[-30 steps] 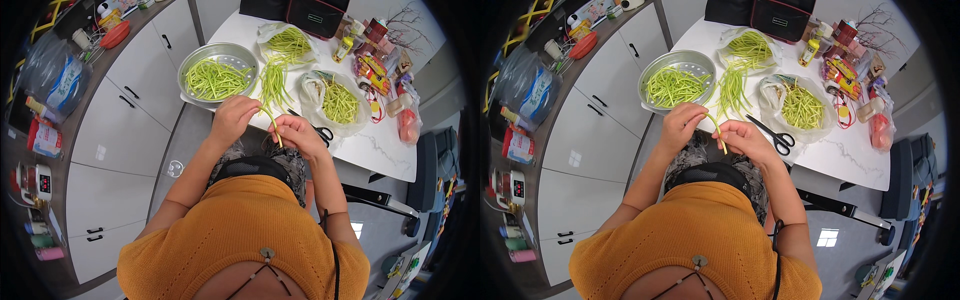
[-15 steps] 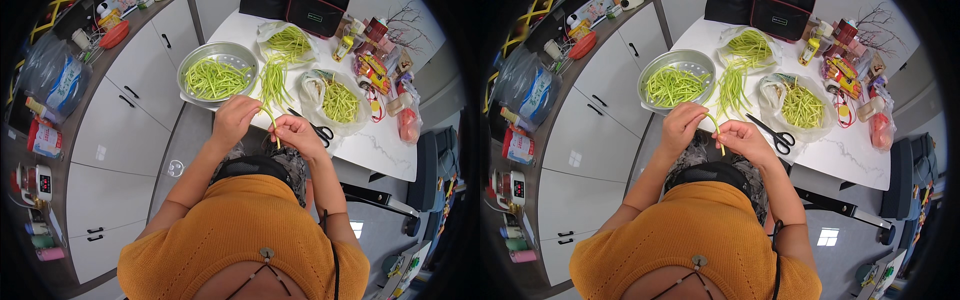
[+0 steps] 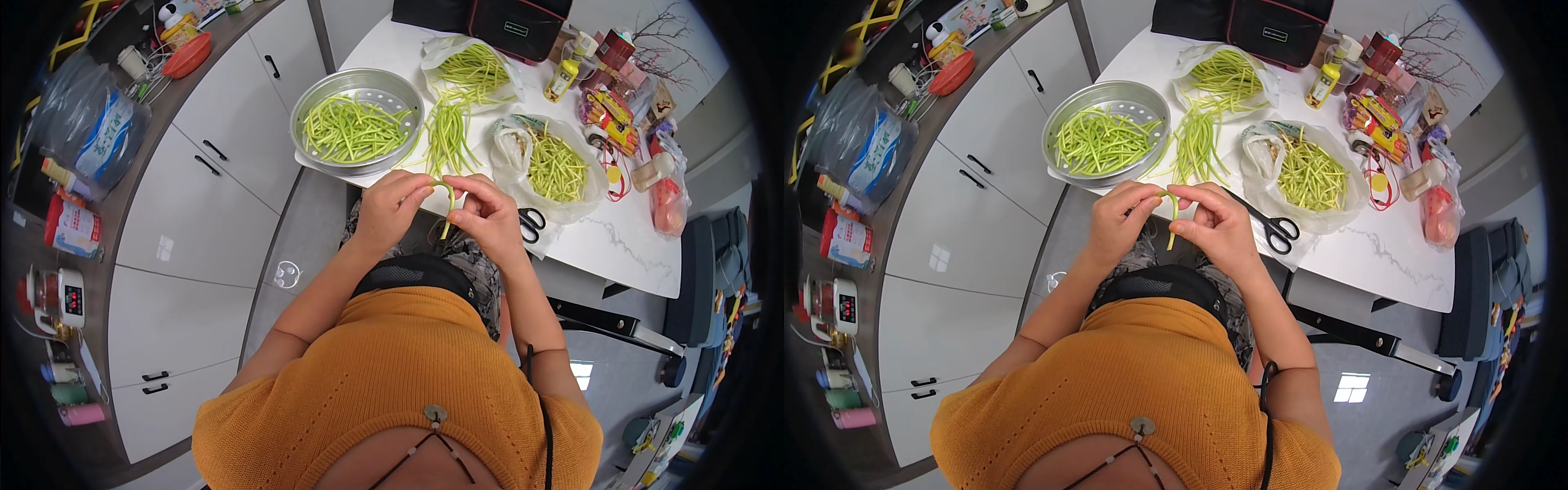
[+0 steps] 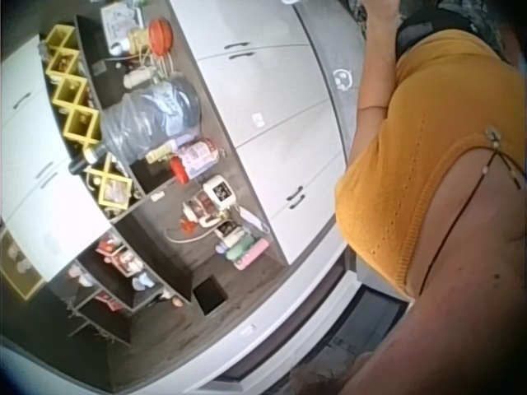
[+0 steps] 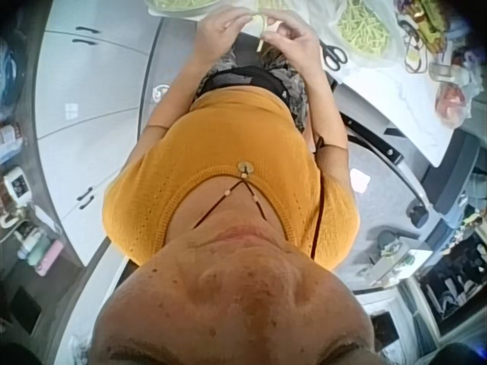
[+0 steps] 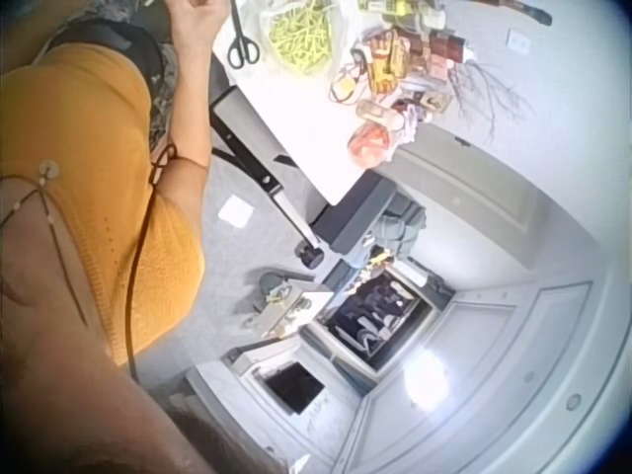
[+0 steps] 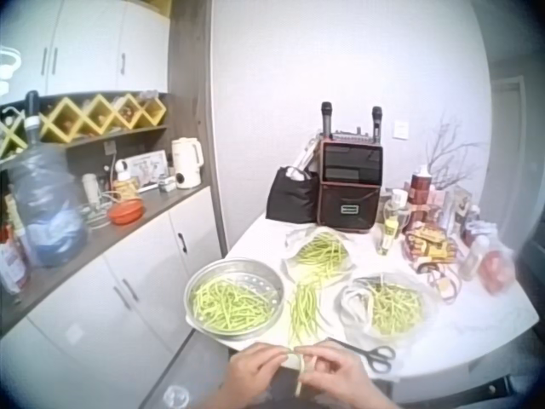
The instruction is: The person prepares long green beans by hand and using shears at a table, placing them into a metal bowl.
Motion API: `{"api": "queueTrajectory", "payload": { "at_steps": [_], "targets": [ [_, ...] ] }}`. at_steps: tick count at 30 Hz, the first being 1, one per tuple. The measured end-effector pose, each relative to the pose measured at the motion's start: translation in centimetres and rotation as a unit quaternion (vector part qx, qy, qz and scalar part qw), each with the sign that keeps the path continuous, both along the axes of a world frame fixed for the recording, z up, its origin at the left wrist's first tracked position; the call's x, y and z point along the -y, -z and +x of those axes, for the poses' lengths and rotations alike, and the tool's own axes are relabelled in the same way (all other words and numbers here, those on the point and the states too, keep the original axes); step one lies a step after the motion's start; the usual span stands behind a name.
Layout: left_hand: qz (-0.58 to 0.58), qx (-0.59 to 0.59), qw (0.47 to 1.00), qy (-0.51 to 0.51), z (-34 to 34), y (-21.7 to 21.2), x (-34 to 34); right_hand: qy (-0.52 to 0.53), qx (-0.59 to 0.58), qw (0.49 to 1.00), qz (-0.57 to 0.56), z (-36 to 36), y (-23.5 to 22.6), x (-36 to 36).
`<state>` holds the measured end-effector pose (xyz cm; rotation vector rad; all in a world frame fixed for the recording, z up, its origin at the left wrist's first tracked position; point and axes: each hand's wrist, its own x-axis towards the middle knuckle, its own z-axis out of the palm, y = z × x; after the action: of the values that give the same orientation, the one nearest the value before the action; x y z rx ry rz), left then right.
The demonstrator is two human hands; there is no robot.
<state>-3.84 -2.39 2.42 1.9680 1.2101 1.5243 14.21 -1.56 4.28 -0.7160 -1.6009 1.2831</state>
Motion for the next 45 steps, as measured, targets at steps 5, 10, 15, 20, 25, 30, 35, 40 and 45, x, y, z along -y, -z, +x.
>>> {"api": "queueTrajectory", "payload": {
  "at_steps": [5,10,15,20,25,30,35,40,45],
  "targets": [
    [-0.018,0.016,1.000,0.007,0.3,0.0,0.2,0.026,0.013,0.999,0.022,0.0,0.1,-0.1],
    [-0.026,0.000,0.999,0.023,0.5,0.4,0.4,0.063,0.018,0.997,0.035,0.1,0.8,-0.4],
    [-0.061,-0.011,0.997,0.049,0.9,0.7,0.7,0.094,0.027,0.994,0.056,0.2,1.3,-0.9],
    [-0.212,0.129,0.963,0.105,1.2,1.2,0.6,0.169,0.099,0.977,0.088,0.3,0.8,-0.7],
    [-0.275,0.260,0.912,0.156,1.3,2.3,-0.1,0.242,0.161,0.928,0.233,0.1,0.6,-0.8],
    [-0.280,0.338,0.887,0.145,1.3,2.9,-0.3,0.263,0.223,0.888,0.303,0.2,0.8,-0.8],
    [-0.274,0.350,0.887,0.128,1.2,3.1,-0.5,0.250,0.279,0.867,0.330,0.0,0.9,-0.3],
    [-0.273,0.300,0.907,0.115,1.6,2.8,-0.2,0.234,0.293,0.862,0.341,-0.7,1.3,-0.2],
    [-0.225,0.341,0.912,0.032,0.3,3.1,-1.3,0.243,0.311,0.858,0.328,-0.4,1.1,0.0]
  ]
}}
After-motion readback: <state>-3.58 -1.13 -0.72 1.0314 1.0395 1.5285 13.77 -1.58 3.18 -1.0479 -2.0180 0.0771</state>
